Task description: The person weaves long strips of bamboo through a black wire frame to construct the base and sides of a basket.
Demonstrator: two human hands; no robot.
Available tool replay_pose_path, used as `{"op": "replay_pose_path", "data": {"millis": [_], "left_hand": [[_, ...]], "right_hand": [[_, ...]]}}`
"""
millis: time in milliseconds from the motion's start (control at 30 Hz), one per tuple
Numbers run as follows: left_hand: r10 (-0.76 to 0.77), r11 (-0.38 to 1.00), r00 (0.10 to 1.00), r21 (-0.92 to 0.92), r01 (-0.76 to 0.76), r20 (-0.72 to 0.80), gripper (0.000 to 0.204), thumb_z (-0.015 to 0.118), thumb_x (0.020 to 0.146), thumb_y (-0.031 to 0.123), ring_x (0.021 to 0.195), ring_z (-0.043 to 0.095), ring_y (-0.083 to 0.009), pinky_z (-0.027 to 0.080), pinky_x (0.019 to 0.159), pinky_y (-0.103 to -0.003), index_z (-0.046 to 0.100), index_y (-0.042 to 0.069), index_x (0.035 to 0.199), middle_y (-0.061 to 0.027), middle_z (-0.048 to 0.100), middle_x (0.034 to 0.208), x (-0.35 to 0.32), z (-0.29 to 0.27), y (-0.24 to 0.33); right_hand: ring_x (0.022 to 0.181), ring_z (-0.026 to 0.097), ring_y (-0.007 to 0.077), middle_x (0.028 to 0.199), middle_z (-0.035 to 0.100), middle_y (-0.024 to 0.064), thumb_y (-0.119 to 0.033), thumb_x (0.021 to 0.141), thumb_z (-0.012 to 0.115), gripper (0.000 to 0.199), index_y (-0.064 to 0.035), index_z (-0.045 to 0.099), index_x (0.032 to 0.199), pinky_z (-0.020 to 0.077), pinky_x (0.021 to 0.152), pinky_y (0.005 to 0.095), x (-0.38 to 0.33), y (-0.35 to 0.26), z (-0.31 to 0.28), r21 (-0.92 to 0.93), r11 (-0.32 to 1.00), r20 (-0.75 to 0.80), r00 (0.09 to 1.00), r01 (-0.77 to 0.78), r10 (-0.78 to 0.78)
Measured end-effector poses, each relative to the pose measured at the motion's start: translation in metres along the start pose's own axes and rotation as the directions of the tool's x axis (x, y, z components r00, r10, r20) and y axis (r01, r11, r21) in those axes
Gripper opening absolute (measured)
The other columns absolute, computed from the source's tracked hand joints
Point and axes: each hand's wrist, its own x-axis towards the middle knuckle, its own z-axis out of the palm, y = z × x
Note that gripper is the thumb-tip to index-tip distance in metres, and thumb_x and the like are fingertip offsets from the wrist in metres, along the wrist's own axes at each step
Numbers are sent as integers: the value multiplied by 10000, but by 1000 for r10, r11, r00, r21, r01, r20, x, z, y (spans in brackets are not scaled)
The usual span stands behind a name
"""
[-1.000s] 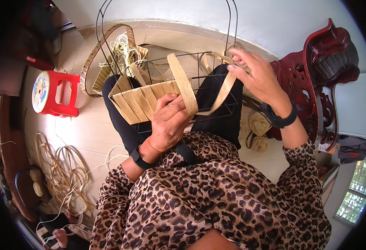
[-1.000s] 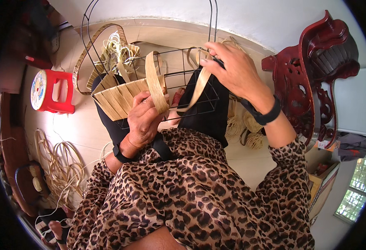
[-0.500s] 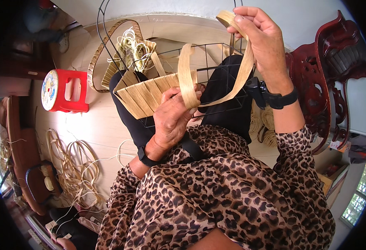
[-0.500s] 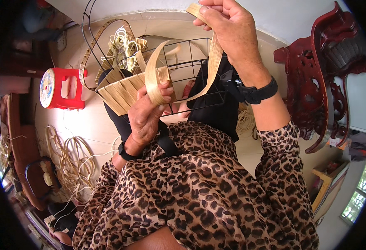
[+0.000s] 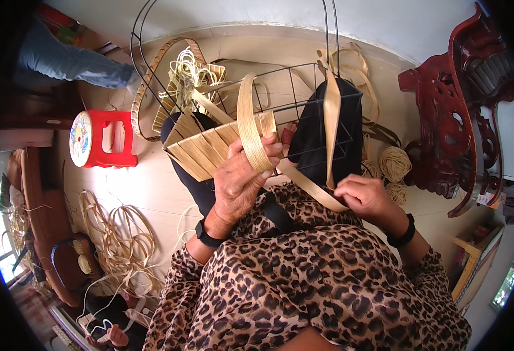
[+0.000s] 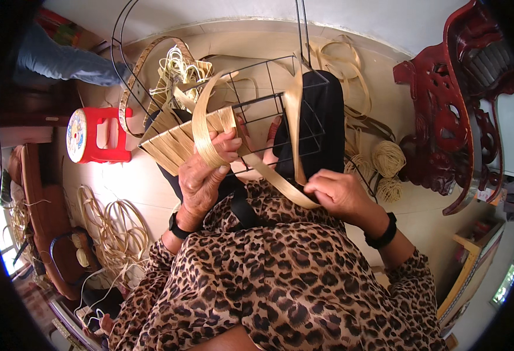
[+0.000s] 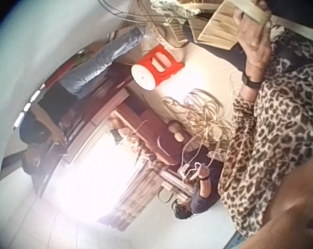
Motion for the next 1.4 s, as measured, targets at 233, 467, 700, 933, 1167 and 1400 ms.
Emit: {"op": "replay_pose_path", "data": {"millis": [233, 467, 700, 933, 1167, 1400], "left_hand": [[-45, 999, 999, 10, 45, -23, 191, 614, 812, 146, 1061, 572, -246, 329, 993, -397, 644, 7, 940, -119, 644, 1032, -1, 0, -4], [-80, 996, 995, 33, 82, -57, 187, 617, 811, 130, 1030, 576, -248, 334, 972, -398, 649, 18, 958, -110, 642, 1045, -5, -3, -8], [-27, 996, 998, 89, 31, -50, 159, 617, 798, 119, 1024, 591, -223, 384, 930, -381, 655, 27, 923, -84, 656, 987, -3, -2, -7], [-48, 997, 997, 53, 52, -64, 154, 619, 795, 118, 1027, 587, -229, 388, 926, -372, 651, 16, 906, -95, 653, 991, -2, 1, -11], [-28, 995, 994, 97, 39, -107, 148, 626, 782, 107, 1005, 597, -225, 393, 910, -355, 647, 11, 892, -99, 654, 978, -4, 2, -7], [-129, 991, 988, 28, 132, -88, 142, 617, 777, 69, 1044, 581, -240, 378, 927, -382, 647, 1, 898, -108, 654, 974, -6, -3, -3]], "right_hand": [[589, 571, 299, 627, 564, 100, -45, 652, 545, 47, -75, 581, 644, 430, 489, 399, -4, 33, -6, -410, 911, 339, 921, -37, 190], [702, 606, 294, 755, 607, 138, -177, 776, 528, 180, -36, 626, 828, 462, 590, 419, -114, 73, -10, -715, 679, 621, 292, -171, 727], [746, 600, 244, 845, 626, 140, -233, 845, 531, 266, -11, 620, 961, 466, 646, 380, -92, 73, -32, -545, 525, 146, 543, -654, 827], [682, 571, 165, 783, 599, 117, -203, 830, 590, 233, -12, 577, 963, 448, 623, 284, 92, 49, -68, -223, 958, -572, 820, -183, 24], [680, 603, 294, 743, 630, 111, -210, 777, 601, 209, -14, 602, 850, 460, 602, 393, 172, 32, -74, -622, 747, -125, 972, -232, 199], [550, 413, 42, 585, 439, -55, -171, 869, 546, 171, -59, 538, 740, 361, 516, 202, 154, 8, -108, 118, 987, -327, 935, -107, 140]]}}
